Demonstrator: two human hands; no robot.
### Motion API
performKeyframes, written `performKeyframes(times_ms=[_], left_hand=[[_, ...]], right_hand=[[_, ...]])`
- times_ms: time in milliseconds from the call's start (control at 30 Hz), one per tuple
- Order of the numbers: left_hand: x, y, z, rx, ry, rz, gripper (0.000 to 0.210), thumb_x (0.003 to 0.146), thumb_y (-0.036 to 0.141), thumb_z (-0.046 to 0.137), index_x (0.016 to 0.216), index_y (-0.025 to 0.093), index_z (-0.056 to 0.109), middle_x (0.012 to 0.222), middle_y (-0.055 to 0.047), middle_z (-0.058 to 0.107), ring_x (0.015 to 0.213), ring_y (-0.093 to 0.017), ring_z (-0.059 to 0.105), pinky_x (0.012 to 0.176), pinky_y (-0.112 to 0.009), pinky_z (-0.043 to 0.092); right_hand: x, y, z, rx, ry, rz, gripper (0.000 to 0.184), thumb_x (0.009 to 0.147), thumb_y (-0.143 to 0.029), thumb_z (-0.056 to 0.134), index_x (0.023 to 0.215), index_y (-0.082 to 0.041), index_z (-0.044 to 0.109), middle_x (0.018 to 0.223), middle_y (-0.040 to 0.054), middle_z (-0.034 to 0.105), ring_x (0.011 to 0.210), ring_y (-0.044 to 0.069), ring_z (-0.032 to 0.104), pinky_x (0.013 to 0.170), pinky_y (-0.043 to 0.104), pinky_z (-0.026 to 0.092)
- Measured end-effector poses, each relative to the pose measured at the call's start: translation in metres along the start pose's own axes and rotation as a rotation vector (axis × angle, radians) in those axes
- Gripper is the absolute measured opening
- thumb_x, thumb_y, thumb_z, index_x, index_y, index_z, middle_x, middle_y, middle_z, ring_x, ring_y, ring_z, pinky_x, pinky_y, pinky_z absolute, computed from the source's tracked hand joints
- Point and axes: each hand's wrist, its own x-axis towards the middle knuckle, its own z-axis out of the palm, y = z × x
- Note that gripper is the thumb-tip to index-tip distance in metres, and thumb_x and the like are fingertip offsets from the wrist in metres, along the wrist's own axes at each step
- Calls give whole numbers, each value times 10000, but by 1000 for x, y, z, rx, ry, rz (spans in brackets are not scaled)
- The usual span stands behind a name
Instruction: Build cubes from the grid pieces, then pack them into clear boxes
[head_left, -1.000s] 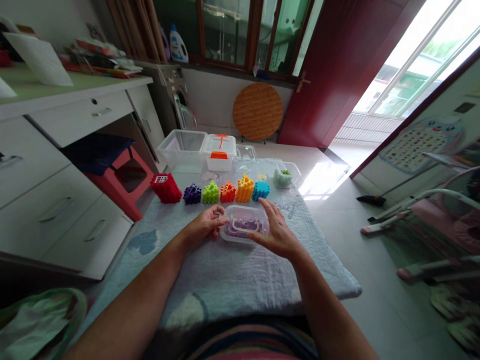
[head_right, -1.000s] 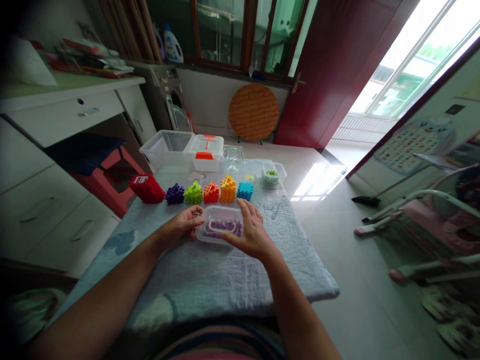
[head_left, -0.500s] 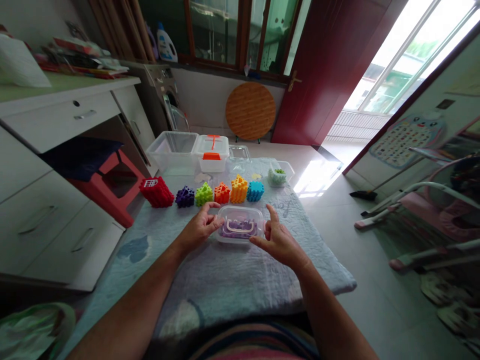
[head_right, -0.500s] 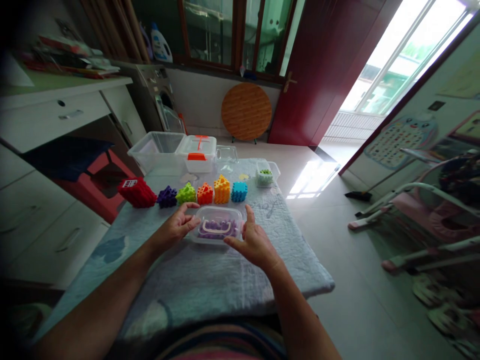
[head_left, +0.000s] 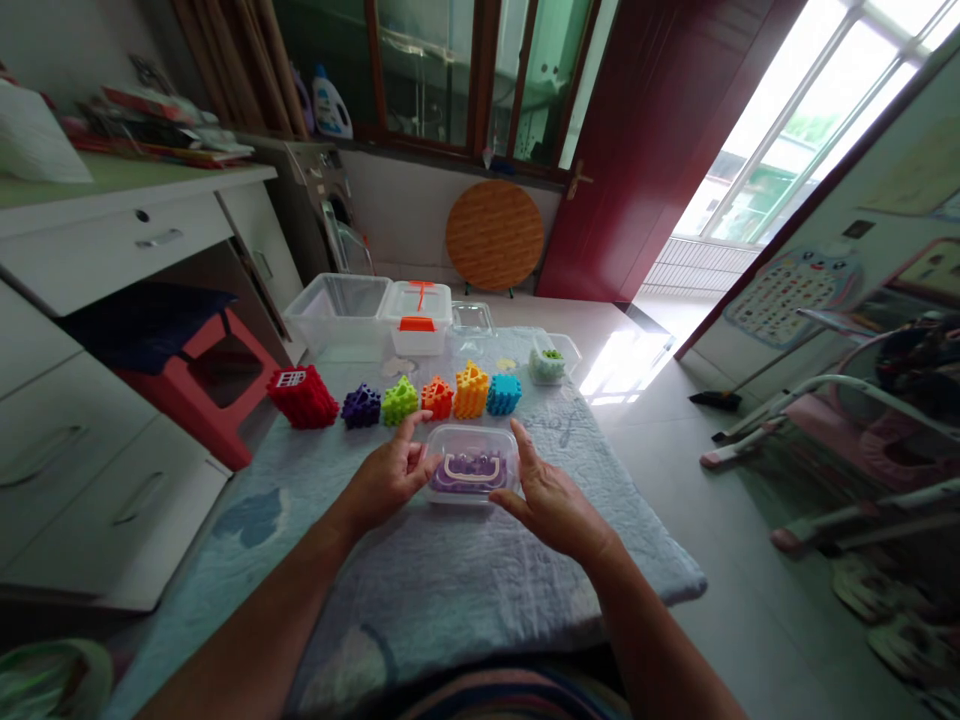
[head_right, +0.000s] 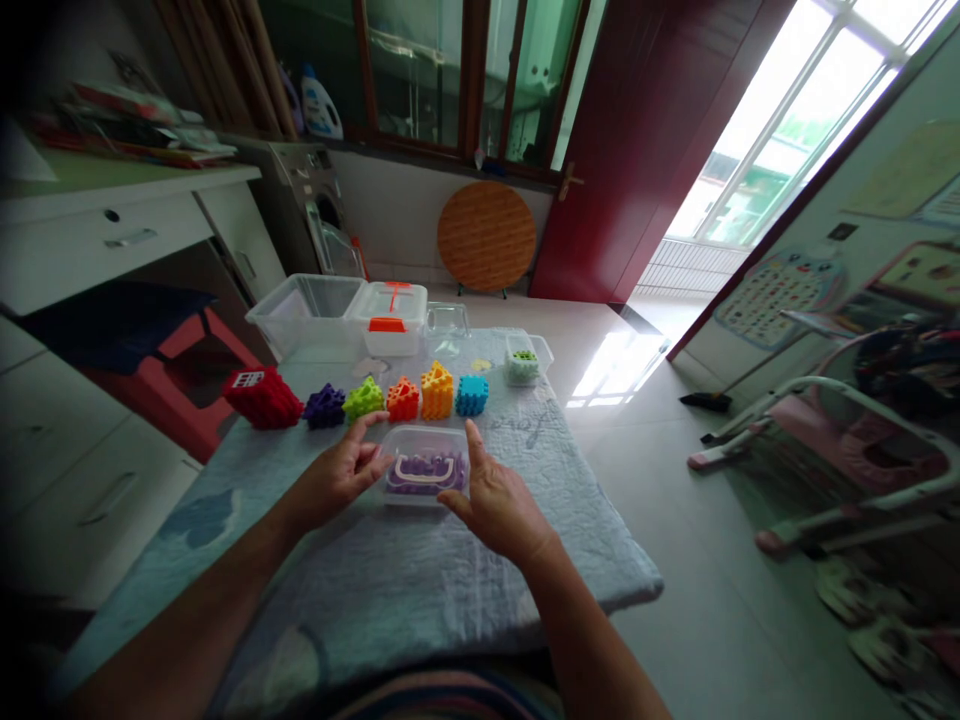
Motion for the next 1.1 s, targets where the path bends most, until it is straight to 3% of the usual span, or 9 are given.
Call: performKeyframes(times_ms=[367,533,633,700,767,900,1100], left_hand=[[-1,5,-1,56,54,72,584,873,358,493,1405,151,372,566,103,387,513,-114,408,558,-228,314],[1,0,2,-191,75,2,577,859,397,542,1365,150,414,546,108,354,492,-105,360,533,-224,296],[4,-4,6,-385,96,-32,584,861,471,535,1342,159,421,570,89,424,506,-107,395,526,-222,310],[6,-6,9,-491,102,-57,599,865,520,516,1333,161,416,575,85,433,498,-104,392,510,-217,308],[8,-8,10,-564,100,-85,611,869,561,490,1322,159,411,548,100,384,462,-92,337,477,-206,273],[12,-14,13,-596,94,-128,607,867,591,471,1282,150,421,502,123,299,430,-85,247,437,-197,201],[13,-21,18,-531,75,-90,550,873,528,517,1269,161,415,559,113,336,461,-79,275,450,-198,220]], right_hand=[[4,1,-4,38,-5,12,908,855,-349,622,1547,-149,69,857,43,637,791,210,610,788,367,470],[26,28,0,421,100,241,750,896,-518,484,1482,-143,205,660,-58,532,527,128,530,489,253,461],[41,38,12,606,96,301,625,797,-526,602,1287,-179,429,658,-77,502,503,106,527,372,193,409],[45,39,19,711,82,289,498,733,-503,665,1084,-179,527,634,-90,479,476,86,511,358,180,407],[46,37,24,838,70,281,441,700,-505,689,953,-180,531,617,-93,488,441,74,491,360,186,414],[38,37,23,1066,55,303,439,654,-480,741,858,-200,472,647,-75,564,456,81,514,391,196,421],[24,48,12,1196,90,363,444,625,-470,791,749,-187,473,611,-69,537,508,83,517,472,206,430]])
